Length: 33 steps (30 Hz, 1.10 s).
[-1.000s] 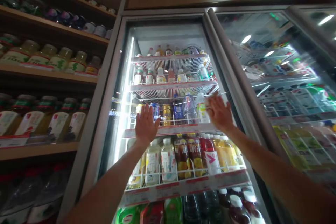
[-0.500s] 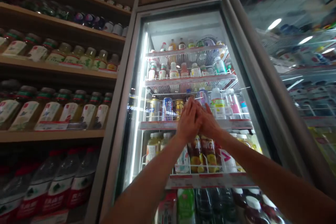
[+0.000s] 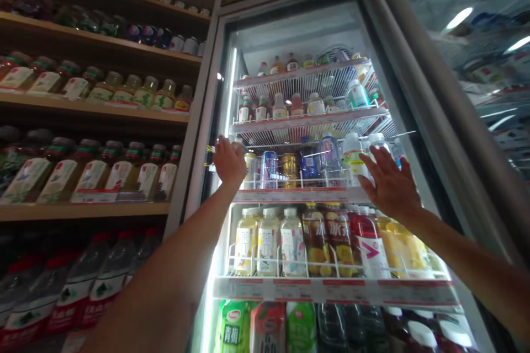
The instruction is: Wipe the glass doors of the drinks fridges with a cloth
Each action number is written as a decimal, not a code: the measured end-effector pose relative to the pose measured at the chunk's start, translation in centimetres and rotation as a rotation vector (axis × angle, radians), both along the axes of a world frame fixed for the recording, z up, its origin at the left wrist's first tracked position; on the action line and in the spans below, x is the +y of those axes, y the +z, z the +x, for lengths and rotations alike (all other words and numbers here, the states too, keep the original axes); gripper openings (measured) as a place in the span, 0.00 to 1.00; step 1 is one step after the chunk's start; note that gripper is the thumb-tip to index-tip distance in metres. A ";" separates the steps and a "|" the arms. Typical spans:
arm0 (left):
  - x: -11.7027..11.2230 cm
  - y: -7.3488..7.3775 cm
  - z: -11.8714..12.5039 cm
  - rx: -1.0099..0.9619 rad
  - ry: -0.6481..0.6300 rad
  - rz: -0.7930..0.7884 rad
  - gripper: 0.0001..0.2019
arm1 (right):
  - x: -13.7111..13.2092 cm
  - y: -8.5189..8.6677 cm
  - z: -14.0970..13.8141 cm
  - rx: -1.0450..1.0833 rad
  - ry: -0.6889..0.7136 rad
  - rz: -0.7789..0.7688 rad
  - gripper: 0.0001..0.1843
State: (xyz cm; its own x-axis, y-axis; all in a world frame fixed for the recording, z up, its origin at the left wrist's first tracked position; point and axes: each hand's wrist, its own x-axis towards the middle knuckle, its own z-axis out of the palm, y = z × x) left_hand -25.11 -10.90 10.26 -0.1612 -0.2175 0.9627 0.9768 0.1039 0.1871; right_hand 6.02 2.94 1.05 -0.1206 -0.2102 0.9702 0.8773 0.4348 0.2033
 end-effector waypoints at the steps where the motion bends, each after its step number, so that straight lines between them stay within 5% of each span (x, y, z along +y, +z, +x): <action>1: 0.7 -0.3 1.1 0.025 -0.010 0.002 0.23 | -0.1 0.0 0.0 -0.002 0.001 -0.009 0.27; 7: 6.4 -5.6 13.2 0.659 -0.082 -0.297 0.21 | 0.2 -0.1 0.6 -0.020 0.033 -0.022 0.27; 10: 5.0 -5.5 10.9 0.611 -0.067 -0.319 0.23 | 0.4 -0.1 0.8 -0.031 0.045 -0.007 0.27; 13: 2.1 -3.6 4.8 0.257 -0.080 -0.139 0.25 | 0.3 -0.3 0.5 -0.009 0.039 -0.026 0.27; 15: 1.5 -3.0 3.1 0.048 -0.086 -0.005 0.26 | 0.0 -0.3 0.3 0.008 0.036 -0.045 0.27; 18: 3.2 -5.0 6.7 0.109 -0.121 -0.045 0.25 | -0.4 -0.3 0.3 0.013 0.044 -0.073 0.27; 22: 5.7 -9.1 12.7 0.621 -0.144 -0.335 0.23 | -0.3 -0.3 0.7 -0.008 0.050 -0.095 0.27; 24: 5.1 -9.3 11.8 0.619 -0.131 -0.362 0.23 | -0.2 -0.4 0.9 -0.015 0.049 -0.092 0.27; 29: 1.6 -5.9 4.2 0.065 -0.109 -0.057 0.24 | -0.4 -0.5 0.5 0.016 0.072 -0.118 0.27; 31: 1.9 -5.5 4.4 -0.026 -0.095 -0.005 0.24 | -0.6 -0.5 0.3 0.030 0.092 -0.119 0.27; 33: 3.2 -6.3 6.8 0.081 -0.077 -0.067 0.23 | -0.6 -0.5 0.3 0.037 0.108 -0.107 0.27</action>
